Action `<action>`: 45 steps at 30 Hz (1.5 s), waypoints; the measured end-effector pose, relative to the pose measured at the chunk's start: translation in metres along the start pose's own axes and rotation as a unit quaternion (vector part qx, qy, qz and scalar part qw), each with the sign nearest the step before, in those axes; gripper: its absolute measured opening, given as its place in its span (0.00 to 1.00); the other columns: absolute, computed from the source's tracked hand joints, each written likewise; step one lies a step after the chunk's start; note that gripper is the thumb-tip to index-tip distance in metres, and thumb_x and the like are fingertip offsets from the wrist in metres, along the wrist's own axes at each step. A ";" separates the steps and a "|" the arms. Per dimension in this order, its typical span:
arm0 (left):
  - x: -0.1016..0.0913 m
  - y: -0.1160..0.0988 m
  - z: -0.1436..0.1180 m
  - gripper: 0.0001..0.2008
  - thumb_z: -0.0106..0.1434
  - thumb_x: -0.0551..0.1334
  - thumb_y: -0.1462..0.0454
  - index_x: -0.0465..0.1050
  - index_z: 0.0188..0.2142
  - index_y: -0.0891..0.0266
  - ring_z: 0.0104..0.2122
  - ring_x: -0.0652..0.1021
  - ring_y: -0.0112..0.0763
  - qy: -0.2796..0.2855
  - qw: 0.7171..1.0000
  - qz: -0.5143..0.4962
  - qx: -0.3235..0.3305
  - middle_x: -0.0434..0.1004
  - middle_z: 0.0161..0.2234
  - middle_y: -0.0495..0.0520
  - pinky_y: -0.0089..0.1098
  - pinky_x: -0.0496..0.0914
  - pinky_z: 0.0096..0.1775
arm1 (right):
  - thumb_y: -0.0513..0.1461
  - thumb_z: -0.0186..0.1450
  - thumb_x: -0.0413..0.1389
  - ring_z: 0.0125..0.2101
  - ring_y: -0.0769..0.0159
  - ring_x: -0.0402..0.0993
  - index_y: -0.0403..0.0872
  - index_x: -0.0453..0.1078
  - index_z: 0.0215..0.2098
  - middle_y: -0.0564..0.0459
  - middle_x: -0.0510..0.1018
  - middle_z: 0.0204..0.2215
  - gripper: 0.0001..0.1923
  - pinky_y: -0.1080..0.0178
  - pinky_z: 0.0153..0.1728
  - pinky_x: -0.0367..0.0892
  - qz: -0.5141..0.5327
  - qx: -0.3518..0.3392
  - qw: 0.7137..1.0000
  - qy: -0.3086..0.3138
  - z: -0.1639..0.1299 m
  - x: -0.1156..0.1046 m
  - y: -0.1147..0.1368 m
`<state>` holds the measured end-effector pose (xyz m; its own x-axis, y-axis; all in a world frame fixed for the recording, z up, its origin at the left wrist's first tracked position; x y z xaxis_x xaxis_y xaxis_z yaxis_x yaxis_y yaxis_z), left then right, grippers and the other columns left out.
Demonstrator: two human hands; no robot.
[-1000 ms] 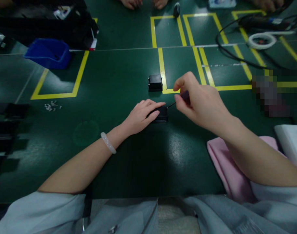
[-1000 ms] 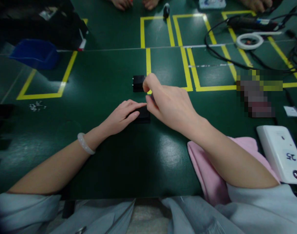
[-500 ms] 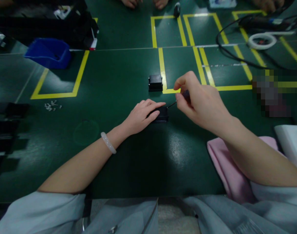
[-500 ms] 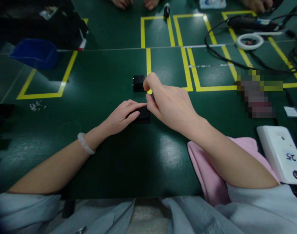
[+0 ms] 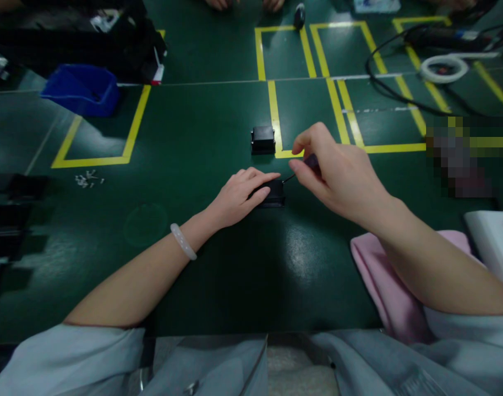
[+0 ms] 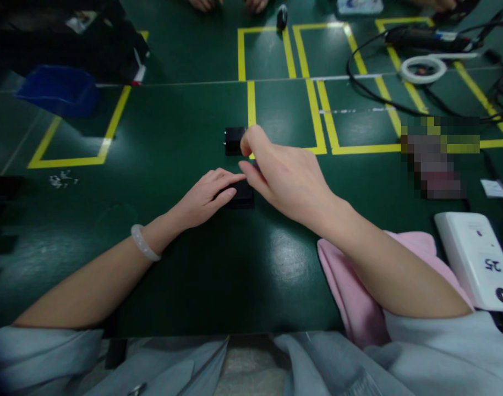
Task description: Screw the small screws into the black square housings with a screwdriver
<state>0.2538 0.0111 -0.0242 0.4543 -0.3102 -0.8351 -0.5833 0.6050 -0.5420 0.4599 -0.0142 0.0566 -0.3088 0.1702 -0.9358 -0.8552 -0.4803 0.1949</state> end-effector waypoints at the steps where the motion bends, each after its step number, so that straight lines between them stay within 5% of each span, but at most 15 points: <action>1: 0.000 0.000 0.000 0.22 0.72 0.46 0.56 0.61 0.62 0.56 0.47 0.68 0.36 -0.001 1.000 0.000 0.001 0.69 0.49 0.55 0.37 0.62 0.50 | 0.45 0.69 0.44 0.29 0.65 0.74 0.44 0.62 0.47 0.50 0.78 0.35 0.15 0.64 0.27 0.60 -0.002 -0.001 1.000 0.006 0.000 0.000 0.000; 45: -0.001 -0.001 0.000 0.22 0.72 0.45 0.55 0.61 0.62 0.55 0.47 0.68 0.37 0.006 1.000 0.002 -0.008 0.69 0.49 0.55 0.38 0.62 0.50 | 0.43 0.69 0.43 0.28 0.66 0.74 0.45 0.63 0.46 0.50 0.78 0.34 0.13 0.64 0.27 0.59 0.013 0.006 1.000 0.014 0.000 -0.001 0.002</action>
Point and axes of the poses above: each hand's wrist, its own z-axis towards the middle knuckle, its own x-axis out of the palm, y = z × x, the point moved 1 cm from there along z, towards the middle knuckle
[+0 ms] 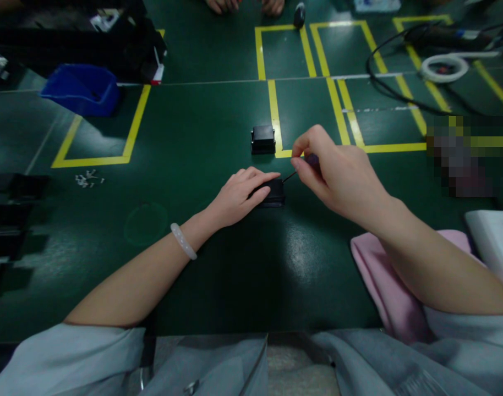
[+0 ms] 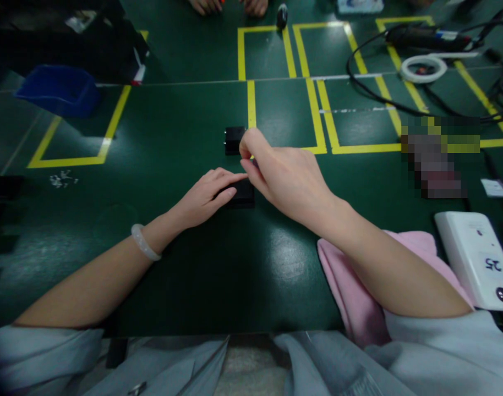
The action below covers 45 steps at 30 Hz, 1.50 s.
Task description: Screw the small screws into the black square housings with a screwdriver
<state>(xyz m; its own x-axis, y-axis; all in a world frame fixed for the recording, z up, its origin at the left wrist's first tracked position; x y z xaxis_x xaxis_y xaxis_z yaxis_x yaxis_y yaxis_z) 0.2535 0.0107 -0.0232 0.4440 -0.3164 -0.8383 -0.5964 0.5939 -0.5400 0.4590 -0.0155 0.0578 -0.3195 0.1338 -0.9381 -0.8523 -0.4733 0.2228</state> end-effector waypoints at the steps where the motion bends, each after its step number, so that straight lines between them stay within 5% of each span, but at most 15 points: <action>1: 0.000 0.000 0.000 0.22 0.72 0.45 0.55 0.61 0.62 0.55 0.47 0.68 0.37 0.000 1.000 -0.001 0.000 0.69 0.49 0.55 0.38 0.62 0.50 | 0.42 0.69 0.42 0.30 0.65 0.74 0.44 0.62 0.47 0.49 0.78 0.35 0.14 0.64 0.27 0.61 0.006 0.001 1.000 -0.001 0.000 0.000 0.000; 10: 0.000 0.000 0.000 0.22 0.73 0.46 0.56 0.62 0.62 0.57 0.47 0.68 0.37 -0.005 1.000 -0.002 0.009 0.69 0.49 0.56 0.37 0.62 0.51 | 0.47 0.70 0.42 0.25 0.67 0.72 0.45 0.64 0.44 0.52 0.76 0.29 0.16 0.64 0.25 0.56 -0.023 -0.003 1.000 -0.001 0.001 0.001 -0.001; 16: -0.001 -0.001 0.000 0.22 0.72 0.45 0.56 0.61 0.62 0.56 0.47 0.68 0.37 0.000 1.000 -0.001 0.003 0.70 0.49 0.56 0.38 0.62 0.50 | 0.43 0.70 0.40 0.31 0.64 0.75 0.44 0.61 0.49 0.48 0.78 0.36 0.16 0.63 0.28 0.61 0.002 0.002 1.000 -0.003 0.000 0.001 -0.001; 23: -0.001 -0.001 0.000 0.22 0.72 0.45 0.56 0.61 0.62 0.56 0.47 0.68 0.37 -0.003 1.000 -0.001 0.002 0.69 0.49 0.55 0.38 0.62 0.50 | 0.47 0.70 0.41 0.24 0.67 0.70 0.45 0.65 0.44 0.52 0.76 0.29 0.17 0.65 0.24 0.56 -0.021 0.001 1.000 0.003 0.000 0.000 -0.001; 45: -0.001 -0.001 0.000 0.22 0.72 0.45 0.55 0.61 0.62 0.56 0.47 0.68 0.37 -0.001 1.000 0.003 0.004 0.70 0.49 0.56 0.38 0.62 0.50 | 0.43 0.69 0.42 0.28 0.67 0.72 0.45 0.63 0.47 0.51 0.77 0.33 0.14 0.65 0.27 0.59 0.001 -0.006 1.000 -0.001 0.000 -0.001 0.000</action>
Point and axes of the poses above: each hand's wrist, its own z-axis towards the middle knuckle, its own x-axis out of the palm, y = z × x, the point moved 1 cm from there along z, towards the middle knuckle
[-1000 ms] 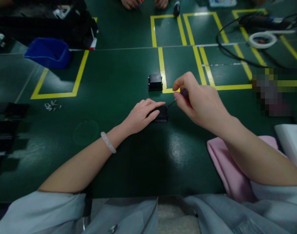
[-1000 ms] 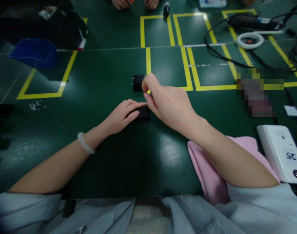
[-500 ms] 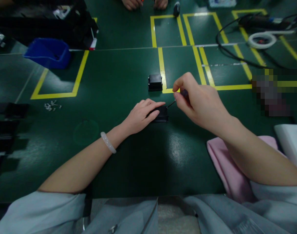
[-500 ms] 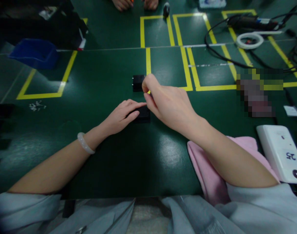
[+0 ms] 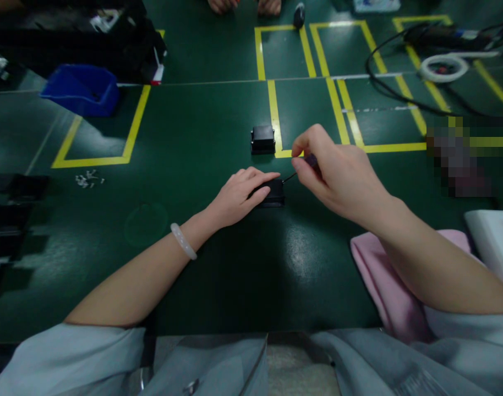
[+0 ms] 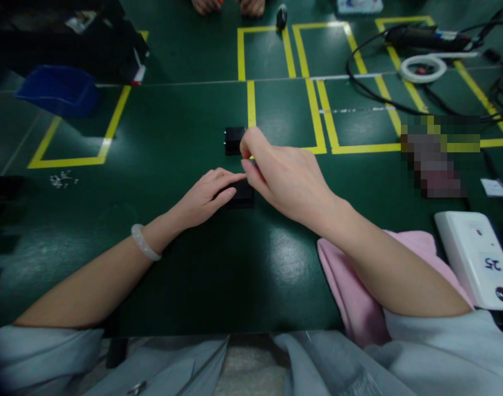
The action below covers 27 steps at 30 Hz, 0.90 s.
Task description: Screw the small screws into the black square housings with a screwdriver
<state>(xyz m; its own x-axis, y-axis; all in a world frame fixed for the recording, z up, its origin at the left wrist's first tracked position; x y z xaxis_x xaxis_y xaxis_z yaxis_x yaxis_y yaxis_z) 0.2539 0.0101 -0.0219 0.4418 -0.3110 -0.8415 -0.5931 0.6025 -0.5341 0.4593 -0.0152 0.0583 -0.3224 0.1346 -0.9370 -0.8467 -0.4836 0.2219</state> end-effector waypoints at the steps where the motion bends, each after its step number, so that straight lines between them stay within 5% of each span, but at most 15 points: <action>1: 0.000 0.000 0.000 0.22 0.72 0.45 0.55 0.61 0.62 0.56 0.47 0.68 0.37 -0.001 1.000 -0.001 0.001 0.69 0.49 0.56 0.37 0.62 0.50 | 0.44 0.69 0.43 0.27 0.68 0.71 0.45 0.63 0.46 0.52 0.77 0.31 0.15 0.65 0.26 0.58 -0.005 -0.001 1.000 -0.001 0.000 0.000 0.000; 27: 0.000 0.000 0.000 0.23 0.73 0.45 0.56 0.61 0.62 0.57 0.47 0.68 0.37 0.001 1.000 -0.005 0.001 0.69 0.49 0.56 0.37 0.61 0.50 | 0.45 0.70 0.42 0.27 0.67 0.72 0.44 0.62 0.46 0.51 0.76 0.32 0.16 0.65 0.27 0.58 -0.015 0.005 1.000 -0.007 0.000 0.003 -0.002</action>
Point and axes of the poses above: each hand's wrist, its own z-axis towards the middle knuckle, its own x-axis out of the palm, y = z × x, the point moved 1 cm from there along z, towards the middle knuckle
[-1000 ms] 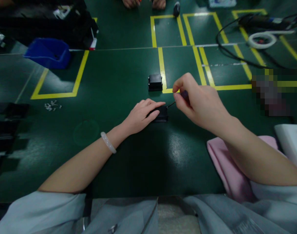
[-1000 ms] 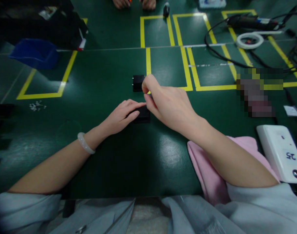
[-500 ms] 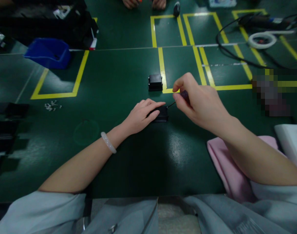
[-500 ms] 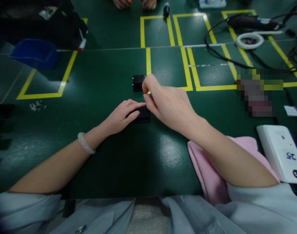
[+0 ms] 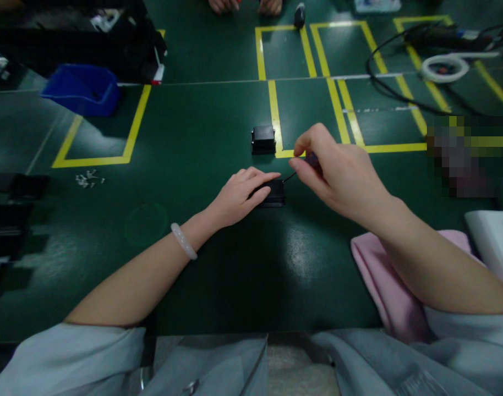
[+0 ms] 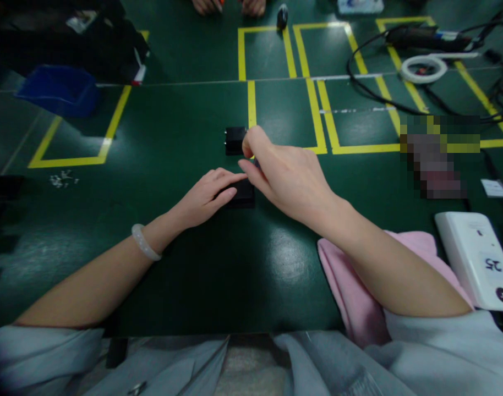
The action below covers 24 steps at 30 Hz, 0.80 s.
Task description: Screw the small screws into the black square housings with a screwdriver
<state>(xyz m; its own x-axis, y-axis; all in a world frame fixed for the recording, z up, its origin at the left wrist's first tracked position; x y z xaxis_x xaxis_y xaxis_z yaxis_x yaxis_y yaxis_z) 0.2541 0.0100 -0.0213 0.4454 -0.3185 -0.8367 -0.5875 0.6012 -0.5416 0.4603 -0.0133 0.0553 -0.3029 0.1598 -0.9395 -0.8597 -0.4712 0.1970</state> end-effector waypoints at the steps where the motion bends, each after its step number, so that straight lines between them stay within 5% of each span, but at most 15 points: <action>1: 0.000 0.000 0.000 0.22 0.73 0.45 0.55 0.61 0.62 0.56 0.47 0.68 0.37 0.000 1.000 0.000 0.000 0.69 0.49 0.56 0.37 0.61 0.50 | 0.46 0.69 0.43 0.26 0.68 0.71 0.45 0.63 0.45 0.52 0.76 0.30 0.16 0.65 0.26 0.57 -0.005 -0.001 1.000 0.002 0.000 0.000 0.000; 24: 0.001 0.002 0.000 0.22 0.73 0.46 0.56 0.61 0.62 0.56 0.47 0.68 0.36 -0.004 1.000 -0.001 0.004 0.69 0.49 0.55 0.37 0.62 0.50 | 0.41 0.68 0.45 0.29 0.66 0.74 0.44 0.62 0.46 0.52 0.77 0.34 0.12 0.64 0.26 0.59 -0.009 -0.010 1.000 -0.011 -0.001 0.000 0.001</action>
<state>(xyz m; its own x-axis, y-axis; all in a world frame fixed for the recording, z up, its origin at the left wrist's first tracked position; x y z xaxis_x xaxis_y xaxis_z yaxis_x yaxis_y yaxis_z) 0.2535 0.0108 -0.0232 0.4514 -0.3141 -0.8352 -0.5809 0.6071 -0.5422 0.4602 -0.0141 0.0556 -0.2958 0.1874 -0.9367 -0.8566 -0.4860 0.1733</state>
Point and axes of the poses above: each hand's wrist, its own z-axis towards the middle knuckle, its own x-axis out of the palm, y = z × x, the point moved 1 cm from there along z, towards the middle knuckle
